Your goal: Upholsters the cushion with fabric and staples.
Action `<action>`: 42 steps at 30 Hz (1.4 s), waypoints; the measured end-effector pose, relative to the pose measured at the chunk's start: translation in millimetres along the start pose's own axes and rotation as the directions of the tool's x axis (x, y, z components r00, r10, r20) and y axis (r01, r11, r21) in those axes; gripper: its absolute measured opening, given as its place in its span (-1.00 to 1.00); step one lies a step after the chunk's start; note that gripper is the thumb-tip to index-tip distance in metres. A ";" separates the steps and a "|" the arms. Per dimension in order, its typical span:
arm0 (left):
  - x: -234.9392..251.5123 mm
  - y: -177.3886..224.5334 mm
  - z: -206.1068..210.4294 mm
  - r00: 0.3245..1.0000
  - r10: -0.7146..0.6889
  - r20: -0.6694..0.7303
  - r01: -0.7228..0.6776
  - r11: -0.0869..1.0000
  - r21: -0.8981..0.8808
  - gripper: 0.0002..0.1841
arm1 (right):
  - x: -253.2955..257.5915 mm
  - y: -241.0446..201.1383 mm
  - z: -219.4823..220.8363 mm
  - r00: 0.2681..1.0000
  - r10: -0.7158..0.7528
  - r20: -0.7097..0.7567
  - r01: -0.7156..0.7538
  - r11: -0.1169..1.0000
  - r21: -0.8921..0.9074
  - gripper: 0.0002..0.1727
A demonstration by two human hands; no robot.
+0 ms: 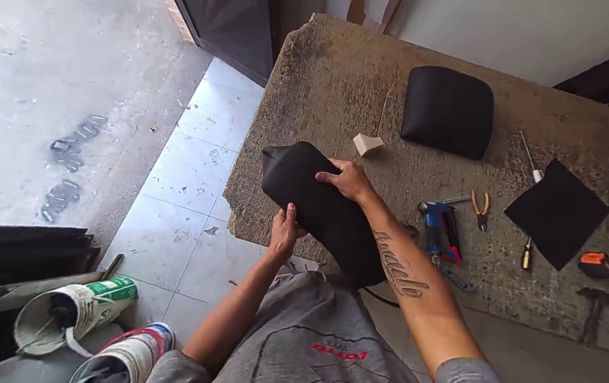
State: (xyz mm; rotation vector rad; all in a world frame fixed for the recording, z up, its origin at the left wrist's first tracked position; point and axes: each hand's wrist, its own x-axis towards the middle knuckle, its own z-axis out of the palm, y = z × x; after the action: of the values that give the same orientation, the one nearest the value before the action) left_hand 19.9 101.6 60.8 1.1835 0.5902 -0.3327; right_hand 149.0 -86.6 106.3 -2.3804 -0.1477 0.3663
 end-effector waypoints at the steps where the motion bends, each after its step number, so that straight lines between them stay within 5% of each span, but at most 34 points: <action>1: 2.2 -16.4 -9.7 0.995 -0.092 -0.048 0.092 0.996 0.004 -0.45 | 12.6 8.2 20.8 0.996 -0.020 0.090 0.023 0.999 -0.022 -0.32; 5: 11.3 -58.3 -50.2 0.947 -0.270 -0.174 0.294 0.947 0.133 -0.40 | 36.2 25.0 91.8 0.957 -0.120 0.265 0.138 0.989 -0.052 -0.35; 7: 14.1 -62.2 -76.0 0.964 -0.202 -0.176 0.261 0.856 0.447 -0.40 | 40.4 34.1 112.7 0.941 -0.169 0.293 0.238 0.946 -0.218 -0.37; 9: 10.3 -52.3 -94.2 0.983 0.157 -0.095 -0.012 0.574 0.819 -0.52 | 24.7 36.7 111.8 0.937 -0.183 0.296 0.280 0.902 -0.328 -0.38; 11: 21.0 -33.2 -110.1 0.861 0.459 0.220 -0.345 0.208 0.915 -0.69 | -5.8 43.0 109.9 0.949 -0.184 0.255 0.269 0.896 -0.355 -0.24; 13: 55.0 -3.6 -115.0 0.789 0.296 0.538 -0.543 -0.072 0.836 -0.30 | -35.2 52.4 117.6 0.960 -0.167 0.226 0.245 0.891 -0.382 -0.03; 15: 96.5 16.4 -108.2 0.711 0.066 0.700 -0.671 -0.236 0.703 0.17 | -51.7 56.1 135.0 0.971 -0.145 0.190 0.213 0.886 -0.411 0.19; 18: 141.5 28.9 -96.1 0.621 -0.126 0.774 -0.770 -0.283 0.572 0.47 | -50.6 54.0 152.4 0.987 -0.100 0.127 0.147 0.882 -0.448 0.25; 20: 148.8 25.7 -97.6 0.596 -0.128 0.793 -0.789 -0.276 0.548 0.48 | -47.2 47.1 154.3 0.985 -0.044 0.170 0.124 0.859 -0.496 0.19; 26: 142.6 25.9 -79.5 0.710 -0.188 0.678 -0.694 -0.345 0.631 0.40 | -27.4 25.0 162.1 0.956 0.078 0.282 0.100 0.820 -0.564 -0.01; 30: 139.8 32.1 -70.5 0.729 -0.260 0.634 -0.682 -0.366 0.633 0.43 | -30.2 22.3 160.9 0.952 0.103 0.288 0.061 0.858 -0.510 0.05; 34: 138.9 32.8 -77.1 0.714 -0.267 0.647 -0.698 -0.341 0.630 0.50 | -46.0 48.8 155.0 0.980 0.104 0.169 -0.022 0.904 -0.428 0.25; 36: 141.9 35.1 -79.2 0.717 -0.244 0.653 -0.695 -0.333 0.638 0.56 | -57.4 71.1 136.7 0.977 0.214 0.008 -0.192 0.889 -0.416 0.34; 42: 144.4 28.5 -51.6 0.776 -0.249 0.579 -0.629 -0.375 0.681 0.68 | -168.7 139.7 106.7 0.784 0.517 -0.343 -0.590 0.793 -0.152 0.25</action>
State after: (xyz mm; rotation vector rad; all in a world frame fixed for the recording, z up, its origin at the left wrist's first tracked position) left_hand 138.1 168.5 -15.8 2.7657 -0.9438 -0.8967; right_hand -43.4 -156.3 -25.9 -2.6655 0.7112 0.2785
